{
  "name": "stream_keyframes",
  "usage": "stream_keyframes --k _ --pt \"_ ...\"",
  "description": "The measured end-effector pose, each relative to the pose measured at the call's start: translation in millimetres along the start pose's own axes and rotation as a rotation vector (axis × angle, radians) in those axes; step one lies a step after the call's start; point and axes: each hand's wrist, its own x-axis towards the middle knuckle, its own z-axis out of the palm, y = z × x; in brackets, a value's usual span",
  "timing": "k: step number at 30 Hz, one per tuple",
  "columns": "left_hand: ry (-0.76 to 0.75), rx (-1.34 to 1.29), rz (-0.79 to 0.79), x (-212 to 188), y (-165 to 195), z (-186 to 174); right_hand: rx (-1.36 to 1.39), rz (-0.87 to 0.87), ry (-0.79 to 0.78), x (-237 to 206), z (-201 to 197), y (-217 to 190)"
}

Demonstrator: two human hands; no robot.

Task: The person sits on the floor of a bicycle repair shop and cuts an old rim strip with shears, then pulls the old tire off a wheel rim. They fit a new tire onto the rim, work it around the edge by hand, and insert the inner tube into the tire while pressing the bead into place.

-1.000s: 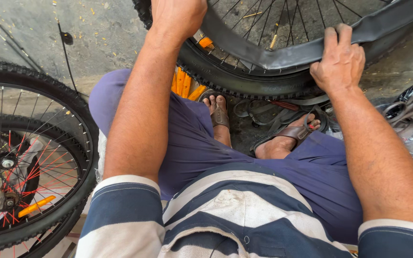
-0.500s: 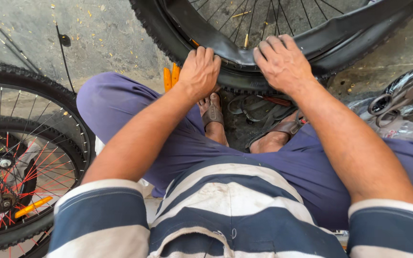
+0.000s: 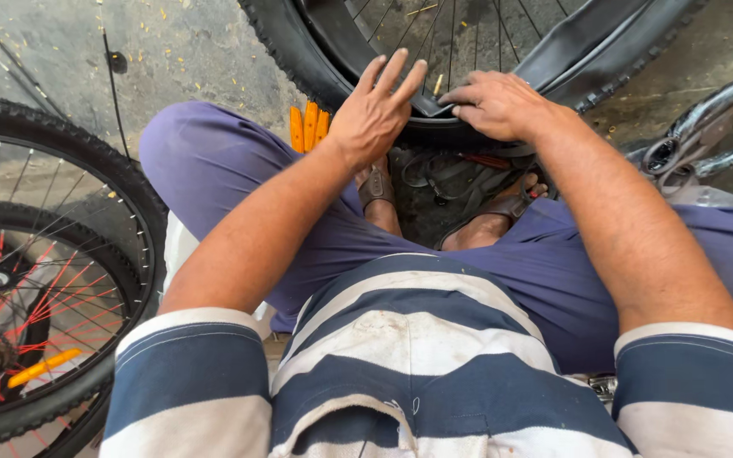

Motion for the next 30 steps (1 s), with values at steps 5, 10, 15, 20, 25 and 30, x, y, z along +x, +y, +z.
stream_keyframes --k 5,10,15,20,25,30 --pt "-0.444 -0.427 -0.004 19 -11 11 -0.115 0.034 -0.092 -17 16 -4" --pt "-0.719 -0.501 0.015 28 -8 9 -0.144 0.044 0.045 -22 28 -25" --pt "-0.7 -0.581 0.056 30 4 13 -0.297 0.098 -0.024 -19 32 -38" --pt "-0.78 -0.593 0.038 33 10 23 -0.267 0.07 0.012 -23 32 -41" --pt "-0.797 -0.628 0.021 37 13 26 -0.232 0.043 0.08 -18 38 -49" --pt "-0.695 -0.882 -0.315 54 4 34 -0.207 0.14 0.061 -13 46 -50"
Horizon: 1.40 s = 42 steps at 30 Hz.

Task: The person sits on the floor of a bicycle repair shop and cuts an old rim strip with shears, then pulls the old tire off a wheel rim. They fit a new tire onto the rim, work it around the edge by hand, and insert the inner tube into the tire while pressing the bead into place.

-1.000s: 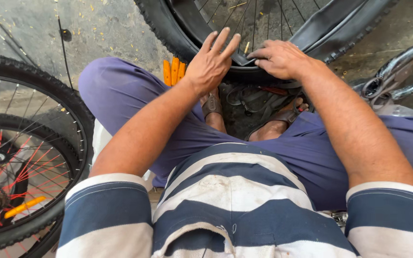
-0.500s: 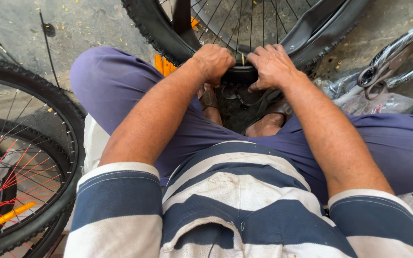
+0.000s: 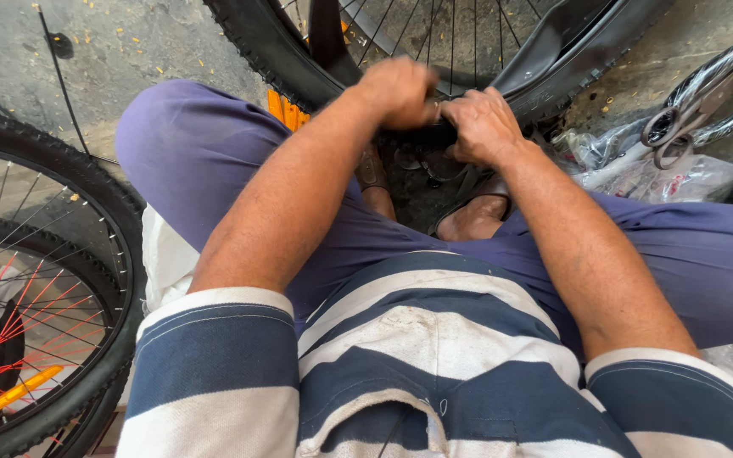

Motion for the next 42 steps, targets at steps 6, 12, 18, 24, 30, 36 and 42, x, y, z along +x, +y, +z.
stream_keyframes --k 6,12,18,24,30,36,42 --pt "-0.259 0.185 -0.094 32 9 11 0.027 -0.005 -0.033 3 12 18" --pt "-0.387 0.14 -0.005 52 9 25 0.029 -0.03 0.026 1 23 26" --pt "-0.095 0.053 -0.015 47 5 32 -0.084 -0.113 0.272 -15 32 22" --pt "-0.089 0.04 -0.029 42 11 28 -0.103 -0.116 0.356 -24 35 19" --pt "-0.075 0.019 -0.046 35 18 18 -0.072 -0.152 0.406 -24 37 23" --pt "-0.073 -0.021 -0.058 36 15 15 -0.083 -0.169 0.441 -21 42 27" --pt "-0.003 -0.001 0.006 38 12 15 -0.07 -0.215 0.477 -14 43 32"
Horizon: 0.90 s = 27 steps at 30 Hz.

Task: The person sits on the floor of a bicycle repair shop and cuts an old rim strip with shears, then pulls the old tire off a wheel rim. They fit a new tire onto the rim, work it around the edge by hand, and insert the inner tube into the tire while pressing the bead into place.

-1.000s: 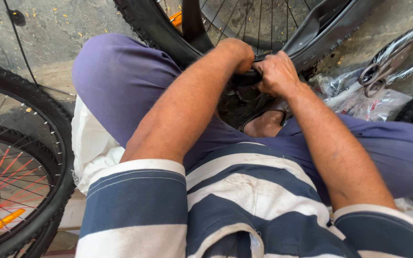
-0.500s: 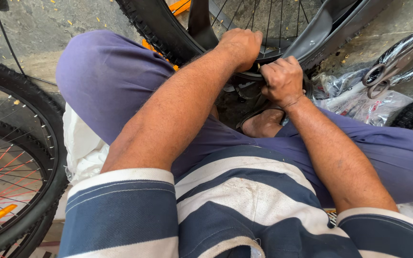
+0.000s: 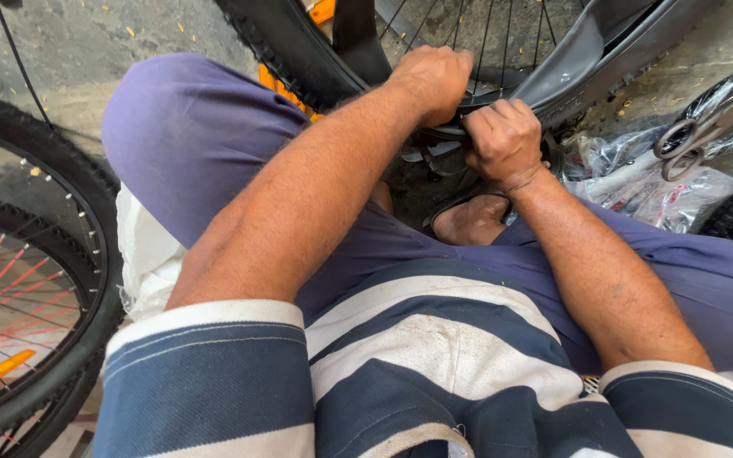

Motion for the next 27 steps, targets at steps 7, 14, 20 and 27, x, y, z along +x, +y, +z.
stream_keyframes --k 7,14,20,27 --pt "-0.005 -0.058 -0.055 3 -5 -2 0.015 -0.043 0.003 11 1 4" --pt "0.049 -0.059 -0.044 4 -8 -3 -0.044 -0.097 -0.033 15 5 9" --pt "0.005 -0.058 -0.064 8 -15 -7 -0.059 -0.023 0.055 24 -3 14" --pt "0.008 -0.041 -0.073 15 -27 3 0.037 -0.028 0.015 34 -35 6"
